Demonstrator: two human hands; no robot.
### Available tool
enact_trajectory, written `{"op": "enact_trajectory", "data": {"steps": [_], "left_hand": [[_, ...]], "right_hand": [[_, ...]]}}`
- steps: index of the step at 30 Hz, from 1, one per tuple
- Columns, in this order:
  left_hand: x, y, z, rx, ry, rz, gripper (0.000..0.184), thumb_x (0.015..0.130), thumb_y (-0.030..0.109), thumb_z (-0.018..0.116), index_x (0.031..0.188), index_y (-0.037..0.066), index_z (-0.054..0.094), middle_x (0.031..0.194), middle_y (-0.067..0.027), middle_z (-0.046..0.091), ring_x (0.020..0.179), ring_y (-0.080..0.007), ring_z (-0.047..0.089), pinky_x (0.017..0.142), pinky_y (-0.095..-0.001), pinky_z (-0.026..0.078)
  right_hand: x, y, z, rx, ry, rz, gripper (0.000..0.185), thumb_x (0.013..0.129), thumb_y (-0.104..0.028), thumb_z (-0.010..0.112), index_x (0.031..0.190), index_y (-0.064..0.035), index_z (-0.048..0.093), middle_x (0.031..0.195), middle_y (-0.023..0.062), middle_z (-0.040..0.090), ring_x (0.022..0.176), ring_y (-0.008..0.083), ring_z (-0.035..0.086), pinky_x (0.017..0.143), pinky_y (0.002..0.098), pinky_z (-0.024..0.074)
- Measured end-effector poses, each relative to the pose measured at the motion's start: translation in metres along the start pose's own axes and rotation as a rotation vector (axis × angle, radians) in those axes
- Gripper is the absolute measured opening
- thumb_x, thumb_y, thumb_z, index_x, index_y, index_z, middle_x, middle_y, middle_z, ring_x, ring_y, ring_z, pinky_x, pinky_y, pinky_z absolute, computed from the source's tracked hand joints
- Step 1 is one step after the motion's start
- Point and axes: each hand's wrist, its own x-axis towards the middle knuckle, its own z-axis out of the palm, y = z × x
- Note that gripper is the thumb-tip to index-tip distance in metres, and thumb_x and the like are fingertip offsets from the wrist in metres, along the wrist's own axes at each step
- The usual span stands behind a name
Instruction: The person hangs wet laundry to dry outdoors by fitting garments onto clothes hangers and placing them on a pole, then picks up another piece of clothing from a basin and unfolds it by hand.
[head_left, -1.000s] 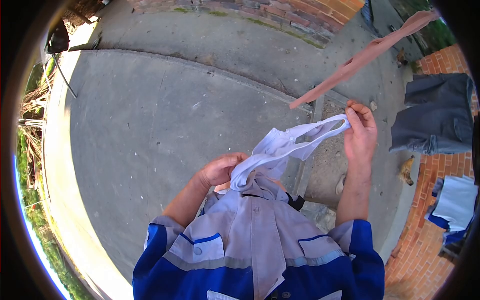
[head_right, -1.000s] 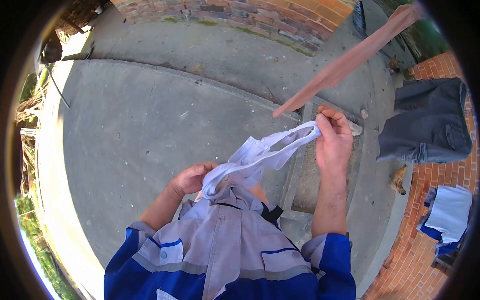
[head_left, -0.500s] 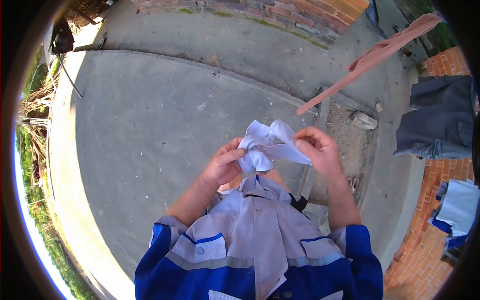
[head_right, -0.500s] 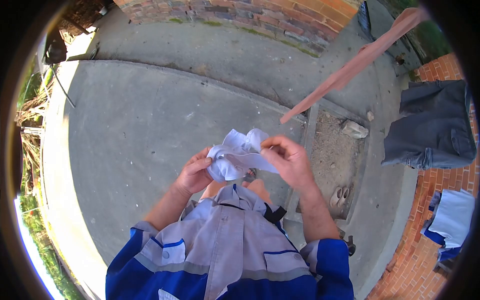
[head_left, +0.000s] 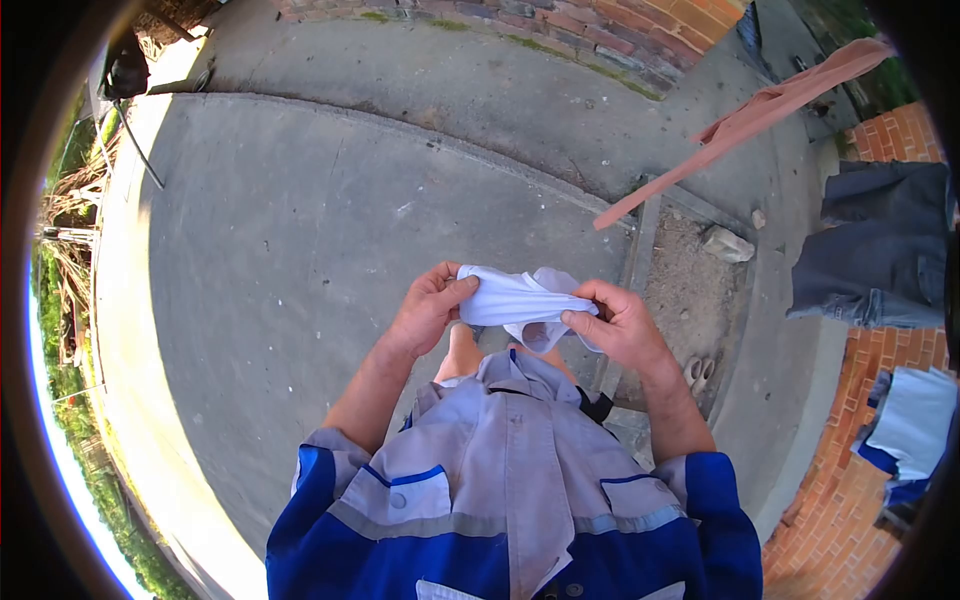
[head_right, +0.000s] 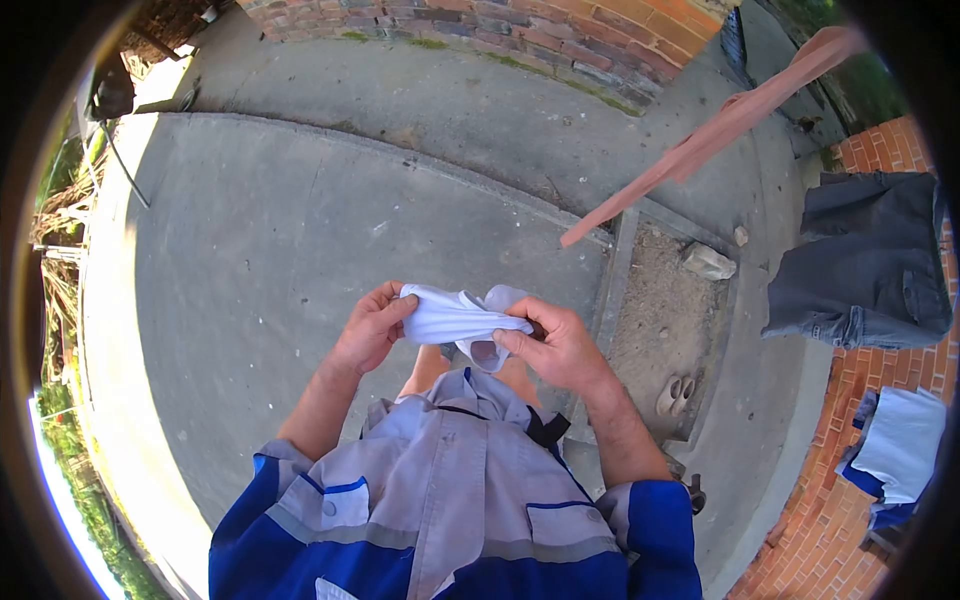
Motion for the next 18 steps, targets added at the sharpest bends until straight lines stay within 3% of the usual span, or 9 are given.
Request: {"op": "enact_trajectory", "data": {"steps": [1, 4, 7, 8, 12, 14, 17, 18], "left_hand": [[0.002, -0.002, -0.001, 0.001, 0.041, -0.019, 0.028, 0.095, 0.016, 0.066, 0.115, -0.001, 0.055, 0.103, -0.0085, 0.066, 0.094, -0.0132, 0.064, 0.081, -0.0299, 0.052], [0.015, -0.013, 0.006, 0.377, 0.352, 0.217, 0.035, 0.092, 0.017, 0.069, 0.118, -0.001, 0.054, 0.11, -0.0112, 0.064, 0.098, -0.0163, 0.063, 0.08, -0.0313, 0.053], [0.006, -0.008, 0.026, 0.789, 0.305, 0.442, 0.04, 0.09, 0.012, 0.07, 0.123, -0.001, 0.052, 0.116, -0.0107, 0.061, 0.105, -0.0192, 0.061, 0.087, -0.0328, 0.053], [0.004, -0.008, 0.033, 0.769, 0.127, 0.478, 0.047, 0.087, 0.009, 0.072, 0.128, 0.003, 0.051, 0.117, -0.0118, 0.06, 0.11, -0.0217, 0.061, 0.089, -0.034, 0.054], [-0.008, 0.006, 0.08, 1.016, 0.034, 0.767, 0.05, 0.084, 0.004, 0.071, 0.131, 0.008, 0.053, 0.114, -0.0121, 0.061, 0.108, -0.0229, 0.062, 0.084, -0.0333, 0.055], [0.005, 0.003, 0.079, 0.907, -0.046, 0.796, 0.047, 0.083, 0.001, 0.07, 0.127, 0.009, 0.058, 0.111, -0.0115, 0.062, 0.104, -0.0227, 0.063, 0.081, -0.0324, 0.055], [0.007, 0.018, 0.055, 0.916, -0.164, 0.495, 0.035, 0.083, -0.003, 0.066, 0.117, 0.005, 0.063, 0.107, -0.0095, 0.064, 0.099, -0.0204, 0.064, 0.078, -0.0314, 0.054], [0.005, 0.024, 0.05, 0.876, -0.102, 0.594, 0.027, 0.085, -0.007, 0.061, 0.109, 0.004, 0.065, 0.105, -0.0088, 0.064, 0.095, -0.0187, 0.063, 0.076, -0.0309, 0.053]], "right_hand": [[0.002, -0.001, 0.002, 0.034, 0.008, 0.009, 0.016, 0.093, -0.011, 0.071, 0.103, -0.0001, 0.066, 0.086, -0.0009, 0.065, 0.074, 0.0039, 0.058, 0.064, 0.0212, 0.0464], [0.015, -0.005, 0.011, 0.038, 0.018, 0.026, 0.017, 0.094, -0.009, 0.068, 0.107, 0.0015, 0.065, 0.084, 0.0003, 0.065, 0.075, 0.0051, 0.06, 0.065, 0.0233, 0.0508], [0.03, -0.001, 0.011, -0.019, -0.006, 0.048, 0.019, 0.095, -0.009, 0.066, 0.109, 0.0033, 0.064, 0.083, 0.002, 0.065, 0.074, 0.0065, 0.063, 0.061, 0.0246, 0.053], [0.033, -0.002, 0.013, 0.053, -0.009, 0.073, 0.019, 0.095, -0.009, 0.065, 0.109, 0.0037, 0.063, 0.084, 0.0027, 0.066, 0.073, 0.0068, 0.063, 0.059, 0.025, 0.0531], [0.036, -0.014, 0.019, 0.169, -0.004, 0.103, 0.018, 0.094, -0.009, 0.065, 0.107, 0.0048, 0.063, 0.085, 0.0057, 0.068, 0.07, 0.0073, 0.063, 0.052, 0.0257, 0.0521], [0.035, -0.012, 0.017, 0.112, -0.022, 0.078, 0.018, 0.093, -0.009, 0.067, 0.106, 0.0035, 0.063, 0.086, 0.0058, 0.068, 0.067, 0.0067, 0.061, 0.053, 0.0248, 0.0506], [0.028, -0.012, 0.002, -0.125, 0.026, 0.027, 0.019, 0.09, -0.008, 0.07, 0.106, 0.0017, 0.064, 0.088, 0.0044, 0.068, 0.067, 0.0055, 0.059, 0.055, 0.0231, 0.0481], [0.024, -0.012, -0.007, -0.229, 0.053, 0.007, 0.02, 0.089, -0.008, 0.071, 0.106, 0.0011, 0.064, 0.088, 0.0036, 0.068, 0.068, 0.005, 0.058, 0.056, 0.0225, 0.0473]]}}
